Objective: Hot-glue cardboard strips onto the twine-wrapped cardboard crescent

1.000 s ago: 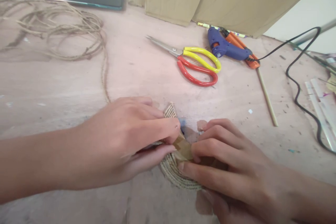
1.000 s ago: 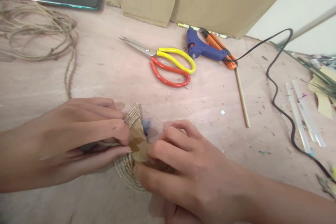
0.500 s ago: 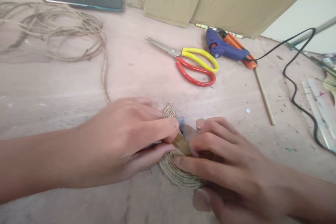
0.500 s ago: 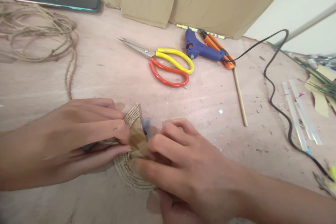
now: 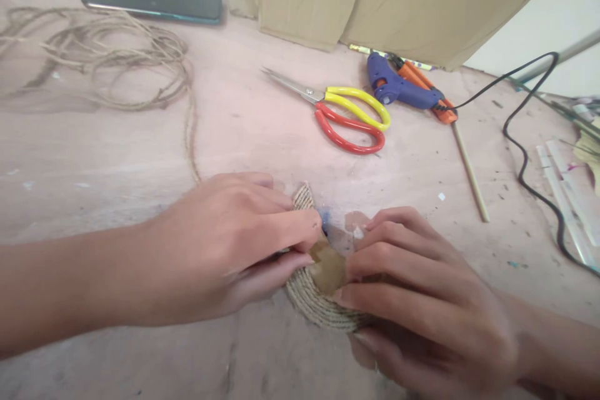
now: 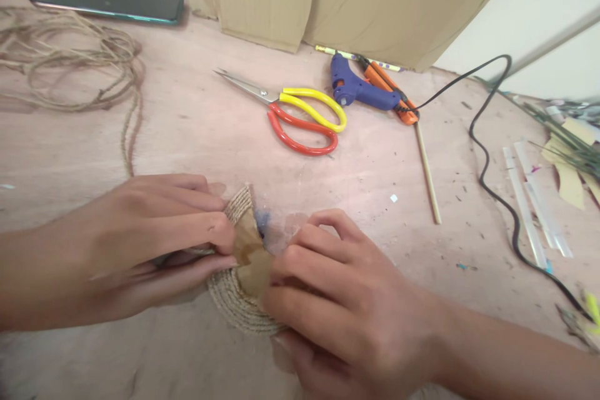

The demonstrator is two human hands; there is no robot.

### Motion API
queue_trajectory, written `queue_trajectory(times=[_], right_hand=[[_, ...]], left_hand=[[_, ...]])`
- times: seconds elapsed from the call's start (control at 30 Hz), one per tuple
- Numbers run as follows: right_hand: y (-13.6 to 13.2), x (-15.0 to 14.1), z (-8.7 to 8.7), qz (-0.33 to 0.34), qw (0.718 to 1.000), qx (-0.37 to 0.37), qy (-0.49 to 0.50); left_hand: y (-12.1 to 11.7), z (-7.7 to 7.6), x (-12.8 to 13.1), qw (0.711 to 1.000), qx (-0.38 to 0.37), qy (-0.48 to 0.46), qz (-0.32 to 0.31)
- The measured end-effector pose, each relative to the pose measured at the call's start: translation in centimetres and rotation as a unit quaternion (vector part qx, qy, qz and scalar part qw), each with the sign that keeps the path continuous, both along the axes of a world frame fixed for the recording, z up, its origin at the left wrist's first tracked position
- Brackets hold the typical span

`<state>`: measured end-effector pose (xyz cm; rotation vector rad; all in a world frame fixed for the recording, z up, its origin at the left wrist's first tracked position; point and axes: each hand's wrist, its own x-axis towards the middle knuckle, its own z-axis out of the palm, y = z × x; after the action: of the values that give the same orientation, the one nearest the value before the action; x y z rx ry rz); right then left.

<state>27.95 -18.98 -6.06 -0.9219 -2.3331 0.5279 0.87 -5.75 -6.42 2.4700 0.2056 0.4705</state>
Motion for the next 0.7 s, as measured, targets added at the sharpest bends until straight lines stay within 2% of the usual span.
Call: queue_trajectory(times=[0.23, 0.37, 0.4, 0.47, 0.53, 0.6, 0.63, 0.7], right_hand=[[-0.1, 0.1, -0.3, 0.02, 1.0, -0.009, 0.012], [-0.1, 0.0, -0.2, -0.005, 1.0, 0.011, -0.003], [-0.1, 0.0, -0.1, -0.014, 1.0, 0.013, -0.008], [0.0, 0.1, 0.1, -0.028, 0.999, 0.012, -0.021], [0.1, 0.1, 0.3, -0.031, 0.999, 0.011, -0.034], [0.2, 0.2, 0.4, -0.025, 0.999, 0.01, -0.042], [0.2, 0.1, 0.3, -0.024, 0.999, 0.015, -0.043], [0.1, 0.1, 0.1, -0.034, 0.998, 0.034, -0.045]], left_hand=[[0.0, 0.1, 0.2, 1.0, 0.016, -0.006, -0.003], [0.2, 0.1, 0.3, 0.999, 0.041, -0.009, -0.004], [0.2, 0.1, 0.2, 0.997, 0.072, -0.013, -0.001], [0.1, 0.1, 0.0, 0.982, 0.186, -0.037, 0.02], [-0.4, 0.0, -0.3, 0.942, 0.321, -0.074, 0.058], [-1.2, 0.0, -0.5, 0.912, 0.391, -0.1, 0.07], [-1.6, 0.0, -0.5, 0.915, 0.386, -0.099, 0.059], [-2.3, 0.0, -0.2, 0.95, 0.301, -0.08, 0.03]])
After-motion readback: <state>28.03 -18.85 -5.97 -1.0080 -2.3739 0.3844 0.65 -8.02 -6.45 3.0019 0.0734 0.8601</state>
